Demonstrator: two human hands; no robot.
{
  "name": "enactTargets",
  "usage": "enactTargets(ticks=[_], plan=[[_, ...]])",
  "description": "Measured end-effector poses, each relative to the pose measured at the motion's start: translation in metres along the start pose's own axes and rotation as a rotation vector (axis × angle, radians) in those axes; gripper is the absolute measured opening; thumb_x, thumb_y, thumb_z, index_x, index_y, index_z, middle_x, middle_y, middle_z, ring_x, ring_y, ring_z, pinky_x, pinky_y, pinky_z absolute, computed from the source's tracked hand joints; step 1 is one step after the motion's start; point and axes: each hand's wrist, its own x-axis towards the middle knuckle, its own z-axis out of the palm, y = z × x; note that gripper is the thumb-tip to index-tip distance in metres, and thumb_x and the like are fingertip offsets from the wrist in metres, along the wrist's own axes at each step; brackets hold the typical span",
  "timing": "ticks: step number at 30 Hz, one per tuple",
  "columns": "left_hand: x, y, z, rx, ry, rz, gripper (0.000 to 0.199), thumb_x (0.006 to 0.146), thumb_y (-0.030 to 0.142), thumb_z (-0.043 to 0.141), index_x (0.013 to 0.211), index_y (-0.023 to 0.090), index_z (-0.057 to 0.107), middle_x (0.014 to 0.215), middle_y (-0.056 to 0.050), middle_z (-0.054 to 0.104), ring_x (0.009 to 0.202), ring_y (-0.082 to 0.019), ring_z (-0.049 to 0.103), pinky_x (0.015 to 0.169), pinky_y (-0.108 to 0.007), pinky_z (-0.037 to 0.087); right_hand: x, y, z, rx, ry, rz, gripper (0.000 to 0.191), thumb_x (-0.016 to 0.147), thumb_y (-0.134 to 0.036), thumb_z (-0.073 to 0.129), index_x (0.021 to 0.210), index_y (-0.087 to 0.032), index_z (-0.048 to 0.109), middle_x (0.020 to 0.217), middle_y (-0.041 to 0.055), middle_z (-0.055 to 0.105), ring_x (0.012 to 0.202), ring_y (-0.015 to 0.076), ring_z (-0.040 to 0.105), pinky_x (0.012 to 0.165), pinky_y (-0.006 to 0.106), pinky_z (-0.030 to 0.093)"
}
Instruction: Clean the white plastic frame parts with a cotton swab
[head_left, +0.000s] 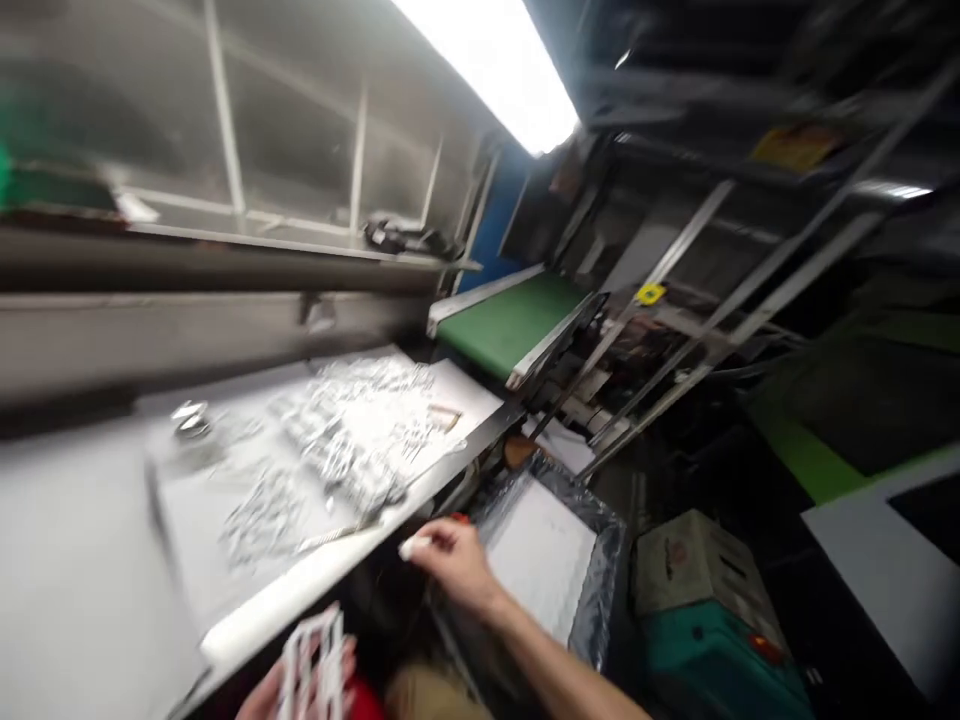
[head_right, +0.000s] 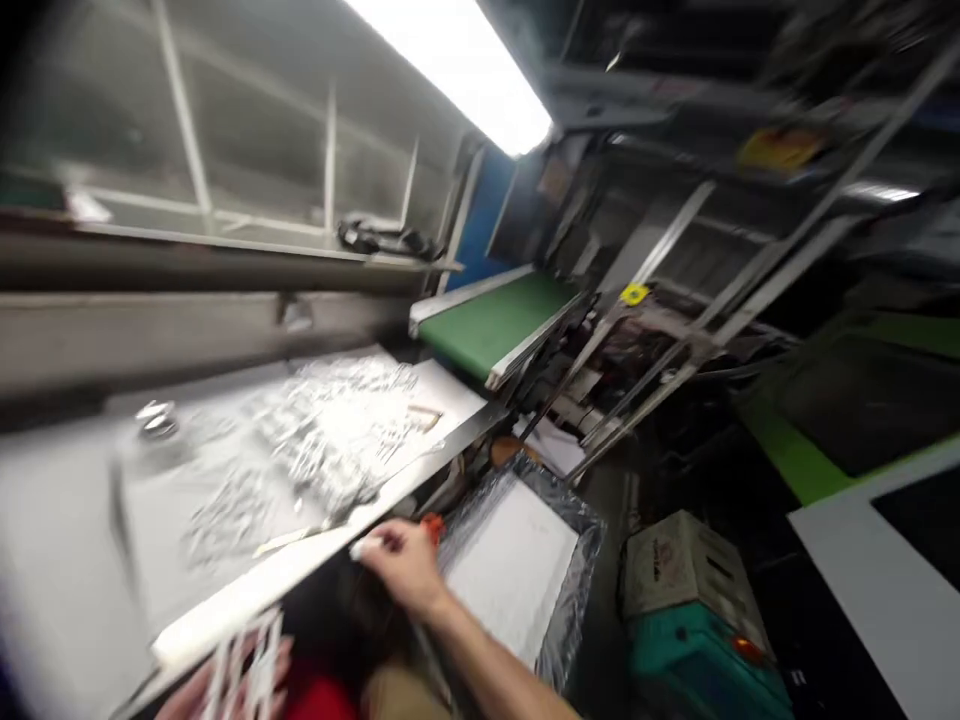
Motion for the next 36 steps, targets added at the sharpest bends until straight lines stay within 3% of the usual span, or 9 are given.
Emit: enactTargets(ticks=[2, 5, 8, 13, 18, 24, 31, 36], plan=[[-0.044, -0.005, 0.018, -0.476, 0.138, -0.176, 0.046, 0.093, 0.026, 0.020, 0.106, 0.012, 0.062, 0.109, -0.016, 0.062, 0.098, -0.021, 0.061, 0.084, -0.037, 0.050, -0.024, -0.008, -0.016, 0.053, -0.001, 0.026, 0.025, 0.074, -0.041, 0.062, 0.082, -0.017, 0.064, 0.076, 0.0023, 0.065, 0.070, 0.0133, 0.058, 0.067, 0.026, 0.048], [-0.077, 0.001, 0.034, -1.363, 0.302, -0.312, 0.036, 0.092, 0.023, 0.033, 0.116, 0.010, 0.056, 0.115, -0.020, 0.058, 0.106, -0.027, 0.056, 0.093, -0.047, 0.043, -0.041, -0.021, -0.023, 0.071, -0.040, 0.030, 0.025, 0.077, -0.040, 0.061, 0.087, -0.017, 0.062, 0.080, 0.0022, 0.064, 0.072, 0.0119, 0.057, 0.067, 0.023, 0.046], [-0.085, 0.011, 0.041, -1.676, 0.296, -0.304, 0.033, 0.090, 0.024, 0.043, 0.116, 0.008, 0.056, 0.112, -0.021, 0.059, 0.106, -0.030, 0.055, 0.094, -0.052, 0.041, -0.053, -0.034, -0.018, 0.034, -0.099, -0.029, 0.020, 0.077, -0.036, 0.063, 0.086, -0.018, 0.064, 0.079, 0.0015, 0.062, 0.068, 0.0108, 0.054, 0.063, 0.023, 0.043], [-0.086, 0.020, 0.054, -1.793, 0.256, -0.258, 0.032, 0.091, 0.023, 0.044, 0.115, 0.009, 0.057, 0.112, -0.018, 0.060, 0.108, -0.030, 0.053, 0.098, -0.056, 0.036, -0.062, -0.051, 0.000, -0.112, -0.224, -0.300, 0.012, 0.080, -0.028, 0.059, 0.086, -0.018, 0.064, 0.081, 0.0014, 0.059, 0.069, 0.0102, 0.053, 0.064, 0.023, 0.043], [-0.081, 0.028, 0.062, -1.864, 0.299, -0.260, 0.028, 0.092, 0.020, 0.041, 0.110, 0.011, 0.061, 0.110, -0.011, 0.062, 0.107, -0.022, 0.055, 0.104, -0.046, 0.034, -0.060, -0.055, 0.003, -0.225, -0.393, -0.526, 0.012, 0.083, -0.022, 0.054, 0.088, -0.015, 0.062, 0.084, 0.0043, 0.060, 0.077, 0.0114, 0.055, 0.069, 0.022, 0.045], [-0.068, 0.032, 0.070, -1.814, 0.288, -0.338, 0.032, 0.092, 0.024, 0.043, 0.114, 0.006, 0.057, 0.114, -0.018, 0.059, 0.112, -0.031, 0.050, 0.100, -0.054, 0.036, -0.046, -0.043, -0.025, -0.313, -0.421, -0.423, 0.010, 0.083, -0.021, 0.053, 0.086, -0.018, 0.061, 0.082, 0.0034, 0.058, 0.070, 0.0109, 0.054, 0.064, 0.023, 0.045], [-0.051, 0.043, 0.076, -1.793, 0.350, -0.395, 0.025, 0.091, 0.021, 0.043, 0.103, 0.010, 0.063, 0.100, -0.012, 0.065, 0.101, -0.026, 0.058, 0.099, -0.050, 0.039, -0.033, -0.042, -0.026, -0.284, -0.538, -0.480, 0.012, 0.084, -0.022, 0.050, 0.087, -0.017, 0.061, 0.084, 0.0030, 0.060, 0.075, 0.0111, 0.055, 0.067, 0.022, 0.045], [-0.043, 0.042, 0.077, -1.796, 0.282, -0.413, 0.031, 0.092, 0.024, 0.042, 0.109, 0.005, 0.060, 0.105, -0.018, 0.063, 0.107, -0.030, 0.054, 0.096, -0.048, 0.042, -0.019, -0.029, -0.053, -0.352, -0.505, -0.373, 0.010, 0.083, -0.021, 0.052, 0.084, -0.018, 0.061, 0.082, 0.0027, 0.059, 0.069, 0.0105, 0.053, 0.064, 0.024, 0.043]])
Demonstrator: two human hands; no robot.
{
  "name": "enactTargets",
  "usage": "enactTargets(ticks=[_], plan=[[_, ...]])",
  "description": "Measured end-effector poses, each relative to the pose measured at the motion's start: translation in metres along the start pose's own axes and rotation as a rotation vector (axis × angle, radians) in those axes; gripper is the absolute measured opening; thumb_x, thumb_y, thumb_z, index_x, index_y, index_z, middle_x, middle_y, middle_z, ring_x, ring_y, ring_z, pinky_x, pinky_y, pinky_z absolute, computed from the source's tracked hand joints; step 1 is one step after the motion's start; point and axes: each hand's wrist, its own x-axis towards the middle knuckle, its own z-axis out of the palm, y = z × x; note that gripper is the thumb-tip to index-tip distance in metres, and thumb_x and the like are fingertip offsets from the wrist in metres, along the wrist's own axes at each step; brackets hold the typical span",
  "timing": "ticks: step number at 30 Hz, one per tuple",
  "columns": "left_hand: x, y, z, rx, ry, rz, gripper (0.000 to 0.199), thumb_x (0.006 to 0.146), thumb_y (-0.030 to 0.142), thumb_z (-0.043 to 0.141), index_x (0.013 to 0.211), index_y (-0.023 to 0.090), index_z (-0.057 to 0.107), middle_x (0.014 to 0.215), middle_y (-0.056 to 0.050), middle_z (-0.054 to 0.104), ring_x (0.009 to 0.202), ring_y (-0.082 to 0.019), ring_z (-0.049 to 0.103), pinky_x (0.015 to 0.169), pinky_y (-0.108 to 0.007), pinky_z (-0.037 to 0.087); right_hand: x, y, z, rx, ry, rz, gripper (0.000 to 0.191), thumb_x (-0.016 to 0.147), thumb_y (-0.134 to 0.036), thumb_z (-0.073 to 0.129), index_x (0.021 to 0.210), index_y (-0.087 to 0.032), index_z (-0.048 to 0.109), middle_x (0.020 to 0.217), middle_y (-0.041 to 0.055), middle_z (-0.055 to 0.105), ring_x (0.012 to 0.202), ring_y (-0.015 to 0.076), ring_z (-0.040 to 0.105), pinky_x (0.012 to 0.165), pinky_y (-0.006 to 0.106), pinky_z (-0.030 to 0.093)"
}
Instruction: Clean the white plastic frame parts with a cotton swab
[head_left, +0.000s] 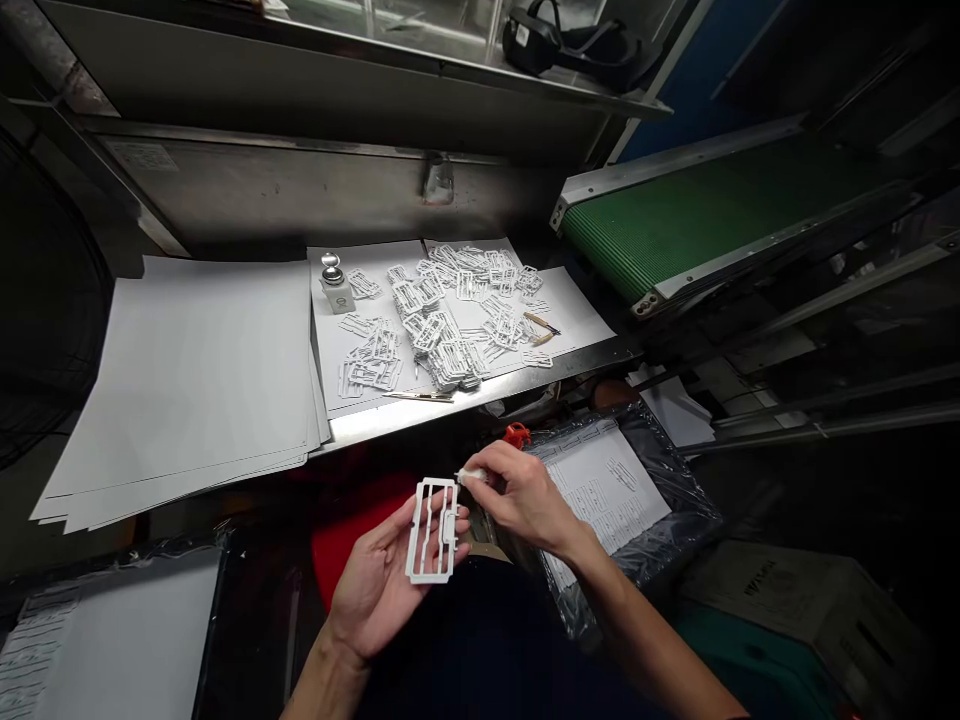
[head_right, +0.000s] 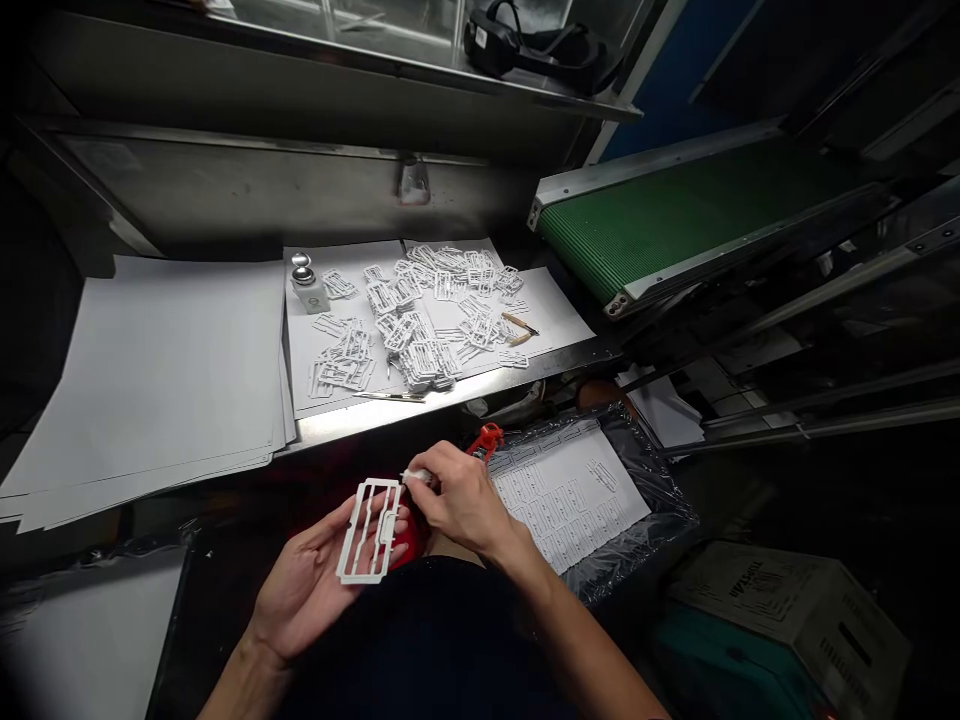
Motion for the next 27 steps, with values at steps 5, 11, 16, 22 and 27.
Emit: enactTargets(ticks=[5, 11, 16, 22, 27], plan=[[0.008, 0.000, 0.003, 0.031, 0.011, 0.001, 0.035, 0.093, 0.024, 0.040, 0.117, 0.005, 0.055, 0.110, -0.020, 0.059, 0.111, -0.032, 0.051, 0.097, -0.051, 0.041, -0.003, 0.007, -0.008, 0.058, 0.066, 0.029, 0.010, 0.083, -0.022, 0.053, 0.087, -0.018, 0.062, 0.083, 0.0035, 0.059, 0.071, 0.0109, 0.054, 0.065, 0.024, 0.044], [0.011, -0.005, 0.005, 0.057, 0.051, -0.012, 0.033, 0.091, 0.024, 0.045, 0.117, 0.006, 0.054, 0.116, -0.019, 0.057, 0.113, -0.031, 0.050, 0.101, -0.050, 0.037, -0.007, 0.007, -0.009, 0.058, -0.023, -0.025, 0.010, 0.084, -0.020, 0.052, 0.083, -0.018, 0.061, 0.083, 0.0023, 0.060, 0.073, 0.0106, 0.054, 0.067, 0.024, 0.044], [0.013, -0.009, 0.009, 0.100, 0.090, -0.013, 0.034, 0.091, 0.024, 0.045, 0.119, 0.006, 0.053, 0.117, -0.020, 0.056, 0.112, -0.030, 0.051, 0.099, -0.050, 0.040, -0.014, 0.014, -0.018, 0.104, -0.018, -0.015, 0.009, 0.084, -0.019, 0.052, 0.085, -0.018, 0.061, 0.082, 0.0021, 0.060, 0.071, 0.0105, 0.053, 0.065, 0.024, 0.044], [0.012, -0.012, 0.013, 0.165, 0.134, -0.005, 0.028, 0.089, 0.022, 0.048, 0.113, 0.010, 0.057, 0.117, -0.017, 0.057, 0.110, -0.029, 0.053, 0.095, -0.047, 0.044, -0.016, 0.019, -0.016, 0.107, -0.117, -0.058, 0.011, 0.084, -0.019, 0.053, 0.089, -0.018, 0.062, 0.085, 0.0026, 0.059, 0.067, 0.0089, 0.053, 0.062, 0.022, 0.045], [0.015, -0.014, 0.009, 0.128, 0.128, -0.030, 0.031, 0.090, 0.024, 0.048, 0.116, 0.009, 0.056, 0.118, -0.019, 0.056, 0.113, -0.030, 0.050, 0.094, -0.047, 0.045, -0.017, 0.019, -0.020, 0.095, -0.059, -0.051, 0.010, 0.084, -0.019, 0.052, 0.087, -0.018, 0.062, 0.081, 0.0022, 0.060, 0.071, 0.0104, 0.053, 0.064, 0.023, 0.044]])
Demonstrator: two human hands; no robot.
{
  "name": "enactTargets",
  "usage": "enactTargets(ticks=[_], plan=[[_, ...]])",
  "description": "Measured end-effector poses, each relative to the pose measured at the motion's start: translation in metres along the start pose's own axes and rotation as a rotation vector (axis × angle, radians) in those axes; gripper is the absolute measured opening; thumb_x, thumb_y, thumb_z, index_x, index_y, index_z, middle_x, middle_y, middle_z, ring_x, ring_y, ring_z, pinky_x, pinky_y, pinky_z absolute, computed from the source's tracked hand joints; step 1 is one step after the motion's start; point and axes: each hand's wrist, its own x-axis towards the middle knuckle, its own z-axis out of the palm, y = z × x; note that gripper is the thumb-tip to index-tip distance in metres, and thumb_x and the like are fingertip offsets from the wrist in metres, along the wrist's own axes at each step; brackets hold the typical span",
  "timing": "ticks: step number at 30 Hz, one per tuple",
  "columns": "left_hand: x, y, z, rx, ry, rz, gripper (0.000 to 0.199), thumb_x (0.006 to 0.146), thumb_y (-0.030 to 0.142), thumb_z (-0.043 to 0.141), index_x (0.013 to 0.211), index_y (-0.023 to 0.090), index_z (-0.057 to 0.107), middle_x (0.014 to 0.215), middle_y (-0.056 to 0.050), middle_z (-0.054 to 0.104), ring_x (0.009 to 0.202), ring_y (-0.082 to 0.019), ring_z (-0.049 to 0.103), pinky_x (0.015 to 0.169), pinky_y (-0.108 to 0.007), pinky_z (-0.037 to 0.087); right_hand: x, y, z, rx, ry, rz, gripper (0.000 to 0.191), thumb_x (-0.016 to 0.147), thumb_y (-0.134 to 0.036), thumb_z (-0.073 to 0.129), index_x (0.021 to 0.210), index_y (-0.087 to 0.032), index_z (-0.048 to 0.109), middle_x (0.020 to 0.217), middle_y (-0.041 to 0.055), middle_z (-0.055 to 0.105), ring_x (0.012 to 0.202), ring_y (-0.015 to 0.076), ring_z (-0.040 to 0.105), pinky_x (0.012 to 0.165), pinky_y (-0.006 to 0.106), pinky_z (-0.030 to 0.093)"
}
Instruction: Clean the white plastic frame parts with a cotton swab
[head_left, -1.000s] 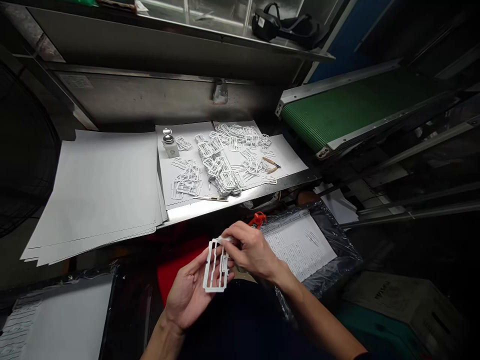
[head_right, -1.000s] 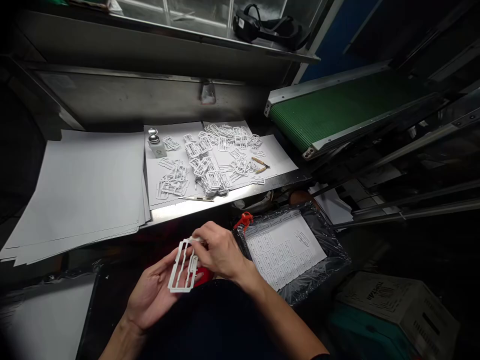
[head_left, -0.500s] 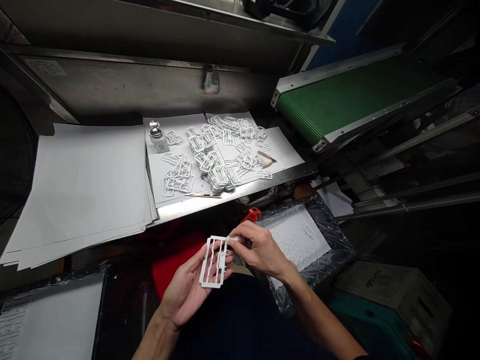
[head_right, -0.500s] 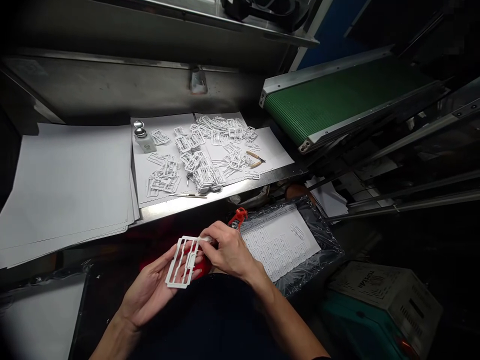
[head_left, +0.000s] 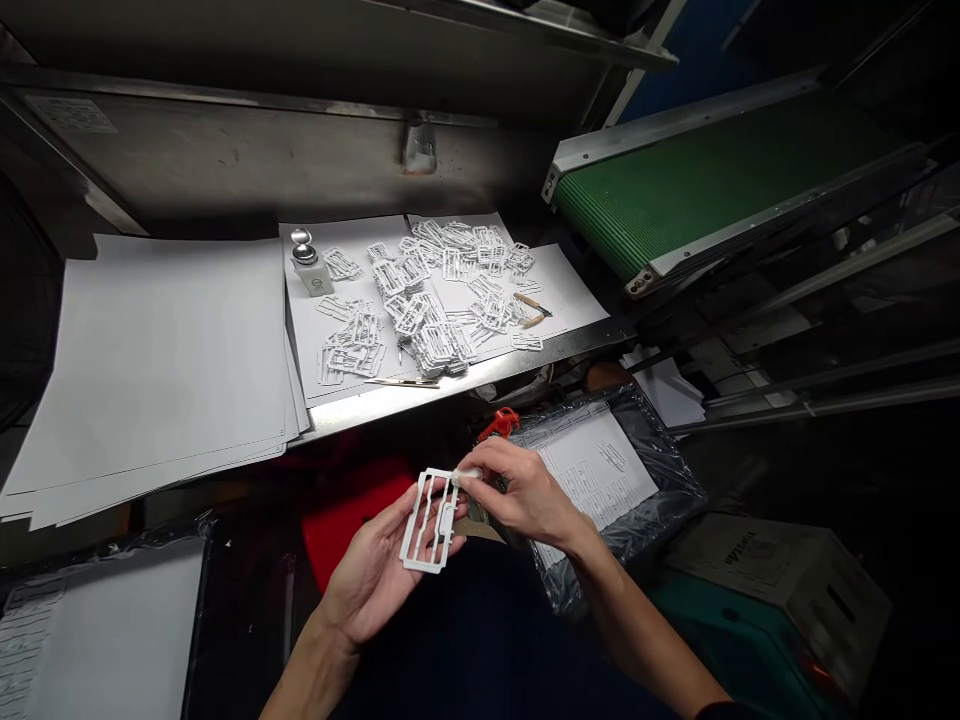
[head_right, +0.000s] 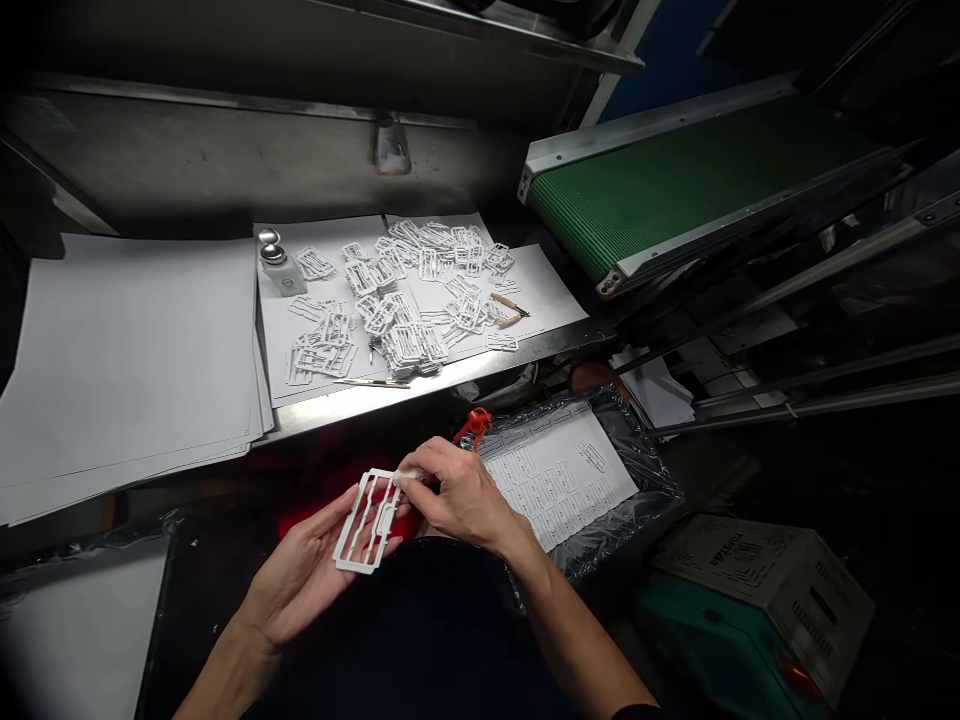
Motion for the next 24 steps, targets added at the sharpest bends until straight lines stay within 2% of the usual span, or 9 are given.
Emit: enactTargets(ticks=[5, 7, 12, 18, 24], plan=[[0.001, 0.000, 0.001, -0.026, 0.002, 0.008, 0.026, 0.090, 0.021, 0.046, 0.109, 0.010, 0.060, 0.108, -0.014, 0.062, 0.104, -0.027, 0.057, 0.093, -0.048, 0.045, -0.003, -0.003, 0.000, 0.030, -0.044, 0.003, 0.008, 0.082, -0.018, 0.054, 0.085, -0.018, 0.062, 0.080, 0.0016, 0.059, 0.068, 0.0097, 0.052, 0.062, 0.023, 0.044], [0.000, 0.000, 0.002, -0.023, -0.003, 0.007, 0.027, 0.090, 0.021, 0.046, 0.111, 0.009, 0.059, 0.110, -0.015, 0.061, 0.105, -0.028, 0.056, 0.093, -0.050, 0.044, -0.004, -0.003, 0.000, 0.009, -0.068, 0.011, 0.008, 0.081, -0.018, 0.054, 0.084, -0.018, 0.062, 0.079, 0.0014, 0.058, 0.066, 0.0091, 0.052, 0.061, 0.023, 0.043], [0.001, -0.002, 0.001, -0.014, -0.065, -0.005, 0.033, 0.090, 0.021, 0.044, 0.118, 0.006, 0.053, 0.116, -0.020, 0.056, 0.113, -0.033, 0.050, 0.094, -0.052, 0.043, -0.003, -0.007, 0.000, -0.044, 0.020, 0.073, 0.009, 0.084, -0.021, 0.052, 0.083, -0.018, 0.061, 0.080, 0.0015, 0.059, 0.069, 0.0098, 0.053, 0.064, 0.024, 0.044], [0.004, -0.001, 0.001, -0.094, -0.115, 0.013, 0.035, 0.092, 0.022, 0.043, 0.126, 0.017, 0.047, 0.118, -0.013, 0.056, 0.109, -0.027, 0.052, 0.095, -0.051, 0.041, -0.001, -0.015, 0.014, 0.031, 0.071, 0.076, 0.011, 0.084, -0.022, 0.052, 0.088, -0.019, 0.061, 0.086, 0.0027, 0.060, 0.070, 0.0098, 0.054, 0.064, 0.023, 0.044], [0.004, 0.000, 0.009, -0.090, -0.083, 0.016, 0.027, 0.091, 0.022, 0.042, 0.109, 0.009, 0.058, 0.105, -0.014, 0.061, 0.098, -0.027, 0.058, 0.088, -0.044, 0.048, 0.009, -0.017, 0.031, -0.019, 0.146, 0.117, 0.012, 0.083, -0.022, 0.053, 0.088, -0.018, 0.062, 0.085, 0.0033, 0.060, 0.071, 0.0108, 0.054, 0.065, 0.023, 0.044]])
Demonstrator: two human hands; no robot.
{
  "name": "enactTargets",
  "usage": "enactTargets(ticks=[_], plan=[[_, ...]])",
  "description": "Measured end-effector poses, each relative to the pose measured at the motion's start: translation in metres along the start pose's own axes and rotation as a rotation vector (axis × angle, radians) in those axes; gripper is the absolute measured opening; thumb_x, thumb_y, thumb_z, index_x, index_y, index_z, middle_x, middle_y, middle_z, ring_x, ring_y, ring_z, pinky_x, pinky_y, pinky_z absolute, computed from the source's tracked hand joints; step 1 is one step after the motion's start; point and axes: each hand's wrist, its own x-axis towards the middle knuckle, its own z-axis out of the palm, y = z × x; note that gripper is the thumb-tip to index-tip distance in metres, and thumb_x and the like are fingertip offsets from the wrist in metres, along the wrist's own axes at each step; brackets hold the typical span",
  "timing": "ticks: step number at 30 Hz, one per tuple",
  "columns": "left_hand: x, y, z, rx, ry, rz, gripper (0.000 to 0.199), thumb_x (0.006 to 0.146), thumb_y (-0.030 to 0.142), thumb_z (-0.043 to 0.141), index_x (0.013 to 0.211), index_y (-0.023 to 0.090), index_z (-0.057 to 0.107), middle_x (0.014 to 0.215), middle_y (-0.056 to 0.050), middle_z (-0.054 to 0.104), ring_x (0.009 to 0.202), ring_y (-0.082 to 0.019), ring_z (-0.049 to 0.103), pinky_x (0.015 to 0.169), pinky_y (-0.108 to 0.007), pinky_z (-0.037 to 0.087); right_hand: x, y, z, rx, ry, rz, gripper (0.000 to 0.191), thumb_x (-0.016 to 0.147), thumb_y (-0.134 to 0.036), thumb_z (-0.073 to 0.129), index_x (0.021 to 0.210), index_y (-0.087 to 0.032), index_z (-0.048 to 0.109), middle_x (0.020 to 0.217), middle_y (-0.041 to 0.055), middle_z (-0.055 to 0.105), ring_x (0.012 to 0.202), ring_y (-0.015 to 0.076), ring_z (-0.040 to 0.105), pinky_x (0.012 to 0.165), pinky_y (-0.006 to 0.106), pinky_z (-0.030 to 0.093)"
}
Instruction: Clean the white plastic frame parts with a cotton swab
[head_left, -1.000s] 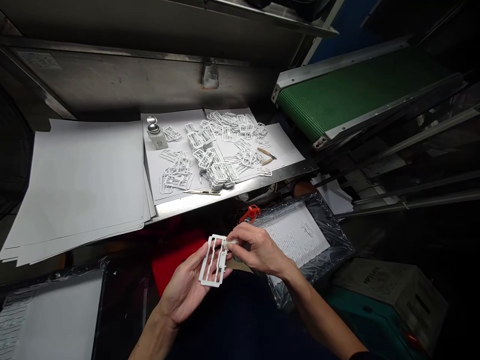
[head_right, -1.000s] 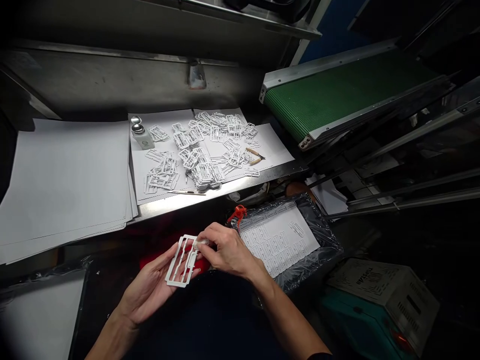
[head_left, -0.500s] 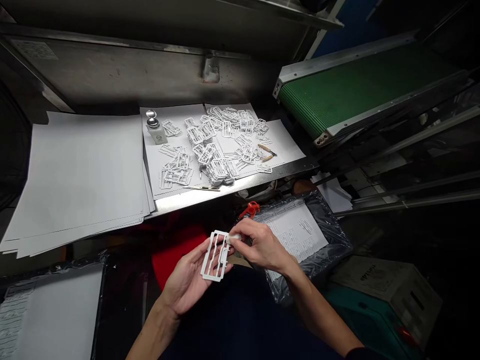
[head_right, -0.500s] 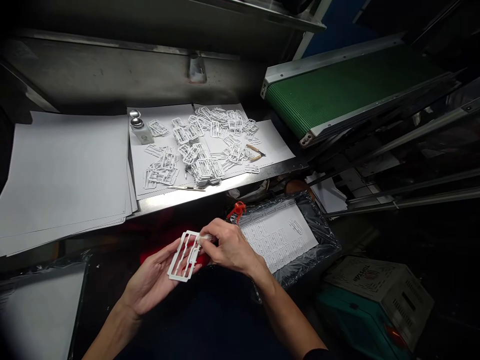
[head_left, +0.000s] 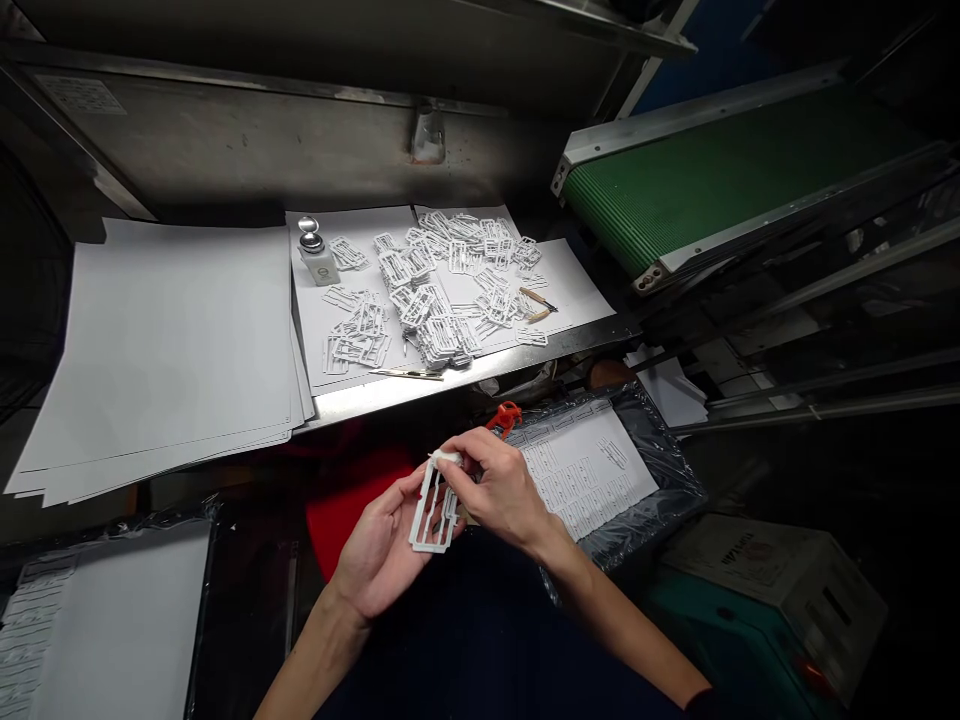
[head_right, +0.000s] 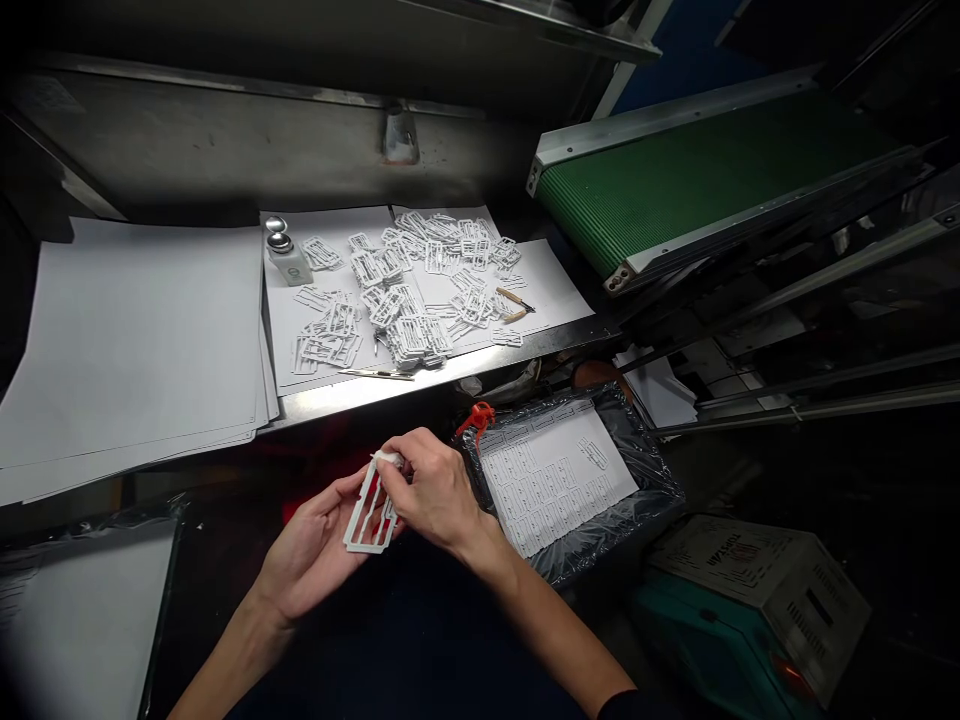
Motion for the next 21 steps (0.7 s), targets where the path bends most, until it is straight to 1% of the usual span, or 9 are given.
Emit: enactTargets(ticks=[2, 4, 6, 9, 12, 15, 18, 21], plan=[[0.000, 0.000, 0.002, -0.017, 0.016, 0.000, 0.027, 0.091, 0.021, 0.041, 0.103, 0.008, 0.061, 0.096, -0.013, 0.063, 0.091, -0.024, 0.060, 0.084, -0.039, 0.050, -0.001, -0.002, 0.003, -0.032, -0.023, -0.013, 0.012, 0.083, -0.022, 0.052, 0.088, -0.018, 0.062, 0.084, 0.0031, 0.059, 0.072, 0.0114, 0.054, 0.065, 0.023, 0.044], [0.001, 0.001, 0.002, -0.035, 0.038, 0.017, 0.027, 0.092, 0.020, 0.039, 0.102, 0.009, 0.062, 0.090, -0.011, 0.064, 0.085, -0.021, 0.062, 0.079, -0.035, 0.052, -0.004, -0.006, 0.007, -0.053, -0.058, -0.043, 0.013, 0.083, -0.022, 0.051, 0.089, -0.017, 0.062, 0.082, 0.0029, 0.059, 0.071, 0.0115, 0.054, 0.063, 0.023, 0.043], [0.001, 0.003, 0.000, -0.043, 0.047, 0.050, 0.029, 0.092, 0.018, 0.037, 0.109, 0.012, 0.060, 0.091, -0.010, 0.064, 0.084, -0.019, 0.062, 0.077, -0.031, 0.053, -0.009, -0.009, 0.010, -0.058, -0.104, -0.086, 0.013, 0.083, -0.021, 0.050, 0.088, -0.016, 0.061, 0.082, 0.0034, 0.059, 0.072, 0.0117, 0.054, 0.065, 0.023, 0.044], [0.001, 0.005, -0.006, -0.035, 0.023, 0.094, 0.034, 0.091, 0.016, 0.037, 0.123, 0.016, 0.052, 0.100, -0.010, 0.062, 0.090, -0.019, 0.061, 0.077, -0.028, 0.052, -0.018, -0.015, 0.017, -0.079, -0.182, -0.138, 0.013, 0.083, -0.020, 0.049, 0.088, -0.015, 0.060, 0.085, 0.0050, 0.060, 0.076, 0.0135, 0.055, 0.071, 0.025, 0.045], [0.002, 0.007, -0.011, -0.009, 0.003, 0.092, 0.039, 0.092, 0.018, 0.037, 0.130, 0.018, 0.044, 0.103, -0.013, 0.062, 0.098, -0.021, 0.059, 0.082, -0.031, 0.051, -0.026, -0.017, 0.021, -0.113, -0.261, -0.181, 0.013, 0.083, -0.020, 0.047, 0.088, -0.015, 0.058, 0.085, 0.0056, 0.059, 0.079, 0.0150, 0.056, 0.074, 0.026, 0.046], [0.003, 0.009, -0.014, 0.021, 0.001, 0.096, 0.041, 0.093, 0.019, 0.037, 0.133, 0.018, 0.040, 0.107, -0.016, 0.060, 0.105, -0.024, 0.056, 0.085, -0.034, 0.049, -0.032, -0.015, 0.017, -0.134, -0.326, -0.225, 0.013, 0.084, -0.019, 0.045, 0.088, -0.016, 0.057, 0.085, 0.0052, 0.058, 0.080, 0.0148, 0.055, 0.074, 0.026, 0.046], [0.002, 0.011, -0.016, 0.044, -0.007, 0.115, 0.042, 0.093, 0.020, 0.037, 0.134, 0.018, 0.039, 0.112, -0.018, 0.058, 0.108, -0.027, 0.054, 0.086, -0.037, 0.049, -0.039, -0.009, 0.005, -0.137, -0.320, -0.202, 0.014, 0.085, -0.020, 0.045, 0.092, -0.017, 0.057, 0.088, 0.0046, 0.058, 0.080, 0.0138, 0.054, 0.072, 0.025, 0.045], [0.000, 0.012, -0.018, 0.049, -0.023, 0.129, 0.042, 0.093, 0.020, 0.036, 0.135, 0.019, 0.038, 0.115, -0.019, 0.057, 0.109, -0.029, 0.054, 0.086, -0.043, 0.048, -0.045, -0.006, -0.003, -0.130, -0.266, -0.103, 0.014, 0.085, -0.020, 0.046, 0.091, -0.018, 0.059, 0.085, 0.0035, 0.058, 0.075, 0.0125, 0.054, 0.068, 0.025, 0.044]])
